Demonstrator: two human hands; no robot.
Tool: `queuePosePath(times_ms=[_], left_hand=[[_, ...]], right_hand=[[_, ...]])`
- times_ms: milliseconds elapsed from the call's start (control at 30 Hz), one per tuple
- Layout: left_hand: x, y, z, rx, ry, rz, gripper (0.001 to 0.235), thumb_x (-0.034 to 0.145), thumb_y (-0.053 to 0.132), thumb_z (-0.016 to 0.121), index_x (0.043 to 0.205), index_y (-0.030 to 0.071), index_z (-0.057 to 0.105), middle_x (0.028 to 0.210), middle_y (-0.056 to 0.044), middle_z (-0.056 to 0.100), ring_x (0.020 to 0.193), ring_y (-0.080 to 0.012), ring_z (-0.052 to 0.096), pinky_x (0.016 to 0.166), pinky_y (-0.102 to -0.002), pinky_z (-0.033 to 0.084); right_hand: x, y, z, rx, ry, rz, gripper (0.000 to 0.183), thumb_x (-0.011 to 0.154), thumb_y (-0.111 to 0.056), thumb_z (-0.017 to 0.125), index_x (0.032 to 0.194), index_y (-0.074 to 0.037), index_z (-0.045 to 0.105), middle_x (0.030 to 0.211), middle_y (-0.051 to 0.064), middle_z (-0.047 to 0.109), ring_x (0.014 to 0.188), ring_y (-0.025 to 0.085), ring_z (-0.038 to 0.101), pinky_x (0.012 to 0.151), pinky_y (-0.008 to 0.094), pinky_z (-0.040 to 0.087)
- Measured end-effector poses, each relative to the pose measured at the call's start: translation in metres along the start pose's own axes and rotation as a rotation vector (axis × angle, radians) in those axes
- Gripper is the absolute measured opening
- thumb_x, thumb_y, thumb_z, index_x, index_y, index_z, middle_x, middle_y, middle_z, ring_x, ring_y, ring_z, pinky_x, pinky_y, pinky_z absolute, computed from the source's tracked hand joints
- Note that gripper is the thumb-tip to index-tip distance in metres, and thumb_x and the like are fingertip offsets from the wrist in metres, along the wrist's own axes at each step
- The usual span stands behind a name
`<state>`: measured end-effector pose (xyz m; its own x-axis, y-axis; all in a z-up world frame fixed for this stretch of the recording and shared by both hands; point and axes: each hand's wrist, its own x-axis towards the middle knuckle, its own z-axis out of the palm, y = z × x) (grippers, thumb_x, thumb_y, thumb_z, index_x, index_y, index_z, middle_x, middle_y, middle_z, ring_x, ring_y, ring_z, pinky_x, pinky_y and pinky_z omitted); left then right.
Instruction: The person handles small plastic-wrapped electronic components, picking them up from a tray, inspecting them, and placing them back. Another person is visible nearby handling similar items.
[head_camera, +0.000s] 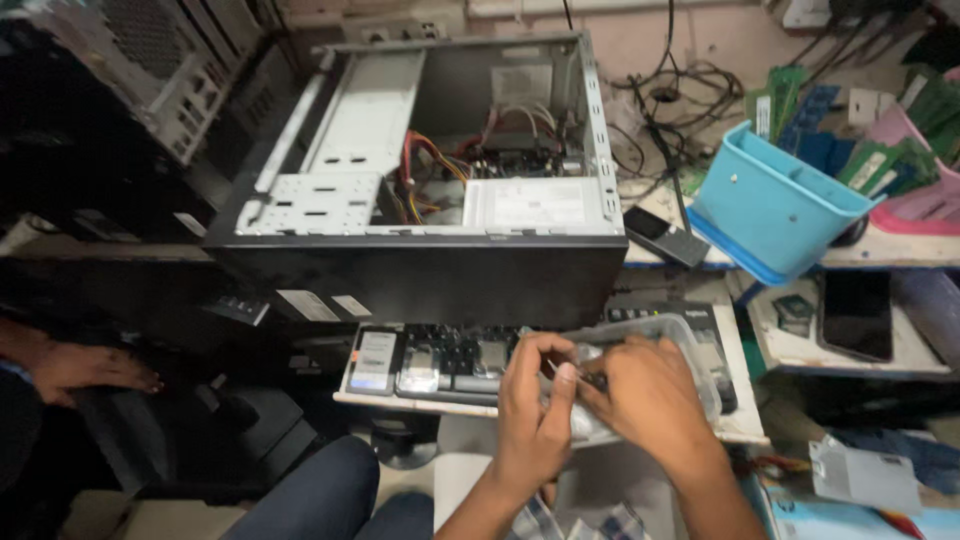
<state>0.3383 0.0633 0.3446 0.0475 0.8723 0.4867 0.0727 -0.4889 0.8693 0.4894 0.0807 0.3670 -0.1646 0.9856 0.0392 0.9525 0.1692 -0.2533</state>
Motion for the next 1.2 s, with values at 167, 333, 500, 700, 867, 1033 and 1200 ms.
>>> queuePosePath(times_ms=[167, 333, 500, 700, 867, 1033, 1200], left_hand=[[0.000, 0.000, 0.000, 0.013, 0.032, 0.038, 0.016, 0.099, 0.010, 0.057, 0.108, -0.002, 0.061, 0.099, -0.014, 0.063, 0.090, -0.0249, 0.062, 0.083, -0.035, 0.050], [0.001, 0.001, 0.001, -0.030, 0.029, -0.032, 0.016, 0.096, 0.010, 0.059, 0.106, -0.002, 0.061, 0.097, -0.014, 0.062, 0.086, -0.0233, 0.062, 0.080, -0.035, 0.050], [0.001, -0.002, 0.001, -0.045, 0.020, -0.039, 0.016, 0.095, 0.010, 0.059, 0.106, -0.002, 0.062, 0.098, -0.014, 0.062, 0.086, -0.0234, 0.062, 0.079, -0.034, 0.051], [0.004, -0.001, 0.001, -0.038, 0.006, -0.030, 0.015, 0.096, 0.010, 0.059, 0.105, -0.002, 0.062, 0.098, -0.014, 0.062, 0.087, -0.0236, 0.062, 0.080, -0.035, 0.051], [0.004, -0.002, 0.000, -0.046, 0.003, -0.018, 0.015, 0.096, 0.010, 0.059, 0.105, -0.002, 0.061, 0.098, -0.014, 0.061, 0.088, -0.0237, 0.062, 0.081, -0.035, 0.051], [0.005, 0.000, 0.000, -0.025, 0.013, -0.030, 0.017, 0.096, 0.012, 0.059, 0.104, -0.002, 0.061, 0.098, -0.014, 0.061, 0.088, -0.0245, 0.062, 0.082, -0.035, 0.050], [0.010, 0.002, -0.002, 0.062, 0.045, 0.084, 0.016, 0.097, 0.012, 0.059, 0.104, -0.002, 0.063, 0.101, -0.015, 0.062, 0.095, -0.0260, 0.062, 0.086, -0.036, 0.050]], right_hand=[[0.004, -0.004, 0.001, -0.196, -0.108, -0.004, 0.034, 0.084, -0.053, 0.067, 0.090, -0.022, 0.081, 0.079, 0.013, 0.073, 0.073, 0.033, 0.072, 0.078, 0.051, 0.049], [0.004, -0.005, 0.007, -0.117, -0.014, 0.028, 0.030, 0.080, -0.048, 0.070, 0.084, -0.021, 0.081, 0.074, 0.012, 0.073, 0.068, 0.033, 0.072, 0.070, 0.049, 0.054], [0.002, -0.003, 0.016, -0.125, 0.016, 0.133, 0.031, 0.077, -0.047, 0.073, 0.079, -0.016, 0.079, 0.072, 0.012, 0.073, 0.070, 0.033, 0.072, 0.071, 0.047, 0.056], [0.007, 0.003, 0.025, -0.157, 0.072, 0.069, 0.031, 0.071, -0.042, 0.080, 0.071, -0.012, 0.074, 0.071, 0.015, 0.071, 0.071, 0.035, 0.072, 0.065, 0.047, 0.057], [0.010, 0.005, 0.034, -0.111, 0.202, -0.072, 0.019, 0.067, -0.028, 0.079, 0.069, -0.010, 0.072, 0.071, 0.017, 0.070, 0.063, 0.036, 0.072, 0.058, 0.046, 0.057], [0.013, -0.001, 0.028, -0.128, 0.142, -0.036, 0.014, 0.067, -0.023, 0.077, 0.066, -0.010, 0.072, 0.070, 0.017, 0.070, 0.064, 0.035, 0.071, 0.060, 0.047, 0.057], [0.009, 0.007, 0.012, -0.105, 0.178, -0.015, 0.019, 0.075, -0.028, 0.075, 0.070, -0.010, 0.078, 0.070, 0.016, 0.074, 0.063, 0.033, 0.071, 0.061, 0.044, 0.055]])
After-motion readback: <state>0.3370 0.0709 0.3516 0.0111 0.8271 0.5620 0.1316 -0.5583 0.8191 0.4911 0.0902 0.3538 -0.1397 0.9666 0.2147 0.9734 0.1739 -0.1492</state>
